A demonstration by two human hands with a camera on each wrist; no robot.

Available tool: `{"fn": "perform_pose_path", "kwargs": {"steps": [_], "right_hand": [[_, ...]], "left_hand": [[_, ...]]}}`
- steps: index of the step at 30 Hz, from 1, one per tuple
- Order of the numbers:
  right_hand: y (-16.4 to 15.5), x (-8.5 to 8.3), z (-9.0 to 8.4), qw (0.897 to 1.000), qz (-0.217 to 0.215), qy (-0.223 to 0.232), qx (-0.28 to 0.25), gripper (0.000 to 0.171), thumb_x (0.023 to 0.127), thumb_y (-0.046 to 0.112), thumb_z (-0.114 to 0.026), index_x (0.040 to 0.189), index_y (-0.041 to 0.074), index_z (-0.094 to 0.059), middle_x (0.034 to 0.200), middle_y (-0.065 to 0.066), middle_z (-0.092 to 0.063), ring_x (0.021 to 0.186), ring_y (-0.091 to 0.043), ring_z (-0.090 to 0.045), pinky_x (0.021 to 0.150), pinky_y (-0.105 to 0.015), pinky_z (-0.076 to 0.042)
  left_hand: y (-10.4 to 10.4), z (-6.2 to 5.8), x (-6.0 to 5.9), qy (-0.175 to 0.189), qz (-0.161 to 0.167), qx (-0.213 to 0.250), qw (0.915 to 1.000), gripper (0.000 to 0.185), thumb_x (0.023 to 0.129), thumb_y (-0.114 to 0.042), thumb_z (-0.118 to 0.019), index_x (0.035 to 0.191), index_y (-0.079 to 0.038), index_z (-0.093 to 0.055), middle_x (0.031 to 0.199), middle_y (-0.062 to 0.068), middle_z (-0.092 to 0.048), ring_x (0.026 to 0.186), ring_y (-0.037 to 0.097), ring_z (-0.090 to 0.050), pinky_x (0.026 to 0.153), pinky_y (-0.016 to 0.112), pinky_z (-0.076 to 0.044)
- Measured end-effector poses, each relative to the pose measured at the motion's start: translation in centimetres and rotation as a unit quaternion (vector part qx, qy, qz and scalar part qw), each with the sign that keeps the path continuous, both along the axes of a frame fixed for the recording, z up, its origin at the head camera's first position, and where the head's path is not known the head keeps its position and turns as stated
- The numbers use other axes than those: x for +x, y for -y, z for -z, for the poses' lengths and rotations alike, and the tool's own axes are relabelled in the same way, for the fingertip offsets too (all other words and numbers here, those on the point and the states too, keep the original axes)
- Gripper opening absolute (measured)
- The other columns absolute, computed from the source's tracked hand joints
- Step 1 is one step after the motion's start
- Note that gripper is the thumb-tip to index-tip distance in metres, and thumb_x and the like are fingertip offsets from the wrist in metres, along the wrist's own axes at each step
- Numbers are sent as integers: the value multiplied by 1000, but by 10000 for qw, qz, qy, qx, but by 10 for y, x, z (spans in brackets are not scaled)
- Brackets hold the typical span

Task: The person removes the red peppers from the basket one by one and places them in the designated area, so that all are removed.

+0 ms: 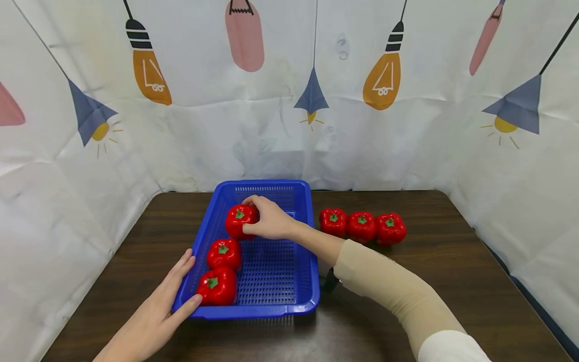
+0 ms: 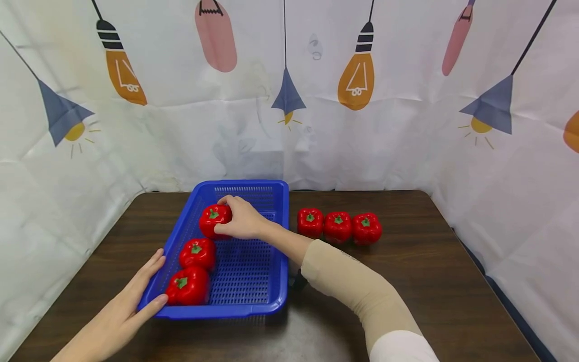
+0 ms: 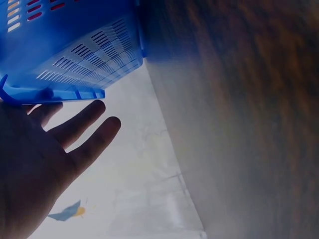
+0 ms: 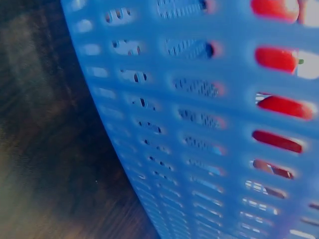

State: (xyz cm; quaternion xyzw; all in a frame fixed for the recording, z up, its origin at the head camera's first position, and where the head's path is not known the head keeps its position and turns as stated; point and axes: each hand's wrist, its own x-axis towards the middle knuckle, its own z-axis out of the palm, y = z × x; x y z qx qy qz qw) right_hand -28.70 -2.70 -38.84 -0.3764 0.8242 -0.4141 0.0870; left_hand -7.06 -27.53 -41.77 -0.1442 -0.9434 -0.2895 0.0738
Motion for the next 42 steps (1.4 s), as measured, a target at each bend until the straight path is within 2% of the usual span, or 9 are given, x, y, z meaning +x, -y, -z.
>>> {"fn": "perform_pose_path", "kwargs": {"steps": [9,14,22,32,42], "right_hand": [[-20,7,-12,9976,-25,-25,-692,53,90,16,-68,140,9,-51,128,0,-58,112,-15,-57,84,-24,-56],[-34,12,-25,9953,17,64,-963,55,90,13,-68,142,10,-51,133,-2,-56,118,-18,-56,83,-26,-58],[-61,19,-39,9912,-2,157,-1315,55,89,10,-68,141,10,-51,133,-3,-57,118,-19,-58,85,-30,-59],[-99,27,-41,9895,75,329,-1405,54,89,8,-69,140,15,-52,133,0,-57,117,-21,-59,85,-35,-59],[-135,41,-45,9876,24,369,-1524,56,90,9,-70,142,12,-51,134,-5,-58,115,-25,-61,87,-41,-59]], "left_hand": [[1,-1,-1,116,-49,-48,9999,81,100,-35,-67,165,-20,-21,171,3,-15,149,40,-30,100,4,-19],[0,-1,-1,137,-59,-66,9999,81,100,-36,-66,165,-20,-21,171,3,-15,149,40,-30,100,4,-19],[-1,-1,-1,50,-37,-41,10000,80,100,-34,-67,165,-19,-22,170,3,-16,149,39,-30,101,2,-18],[-2,1,0,20,-61,-54,10000,80,100,-34,-68,165,-19,-23,170,2,-16,148,40,-31,101,2,-18],[-2,0,0,-5,-70,-99,9999,80,100,-34,-68,165,-19,-24,170,3,-17,148,39,-31,101,4,-19]]}}
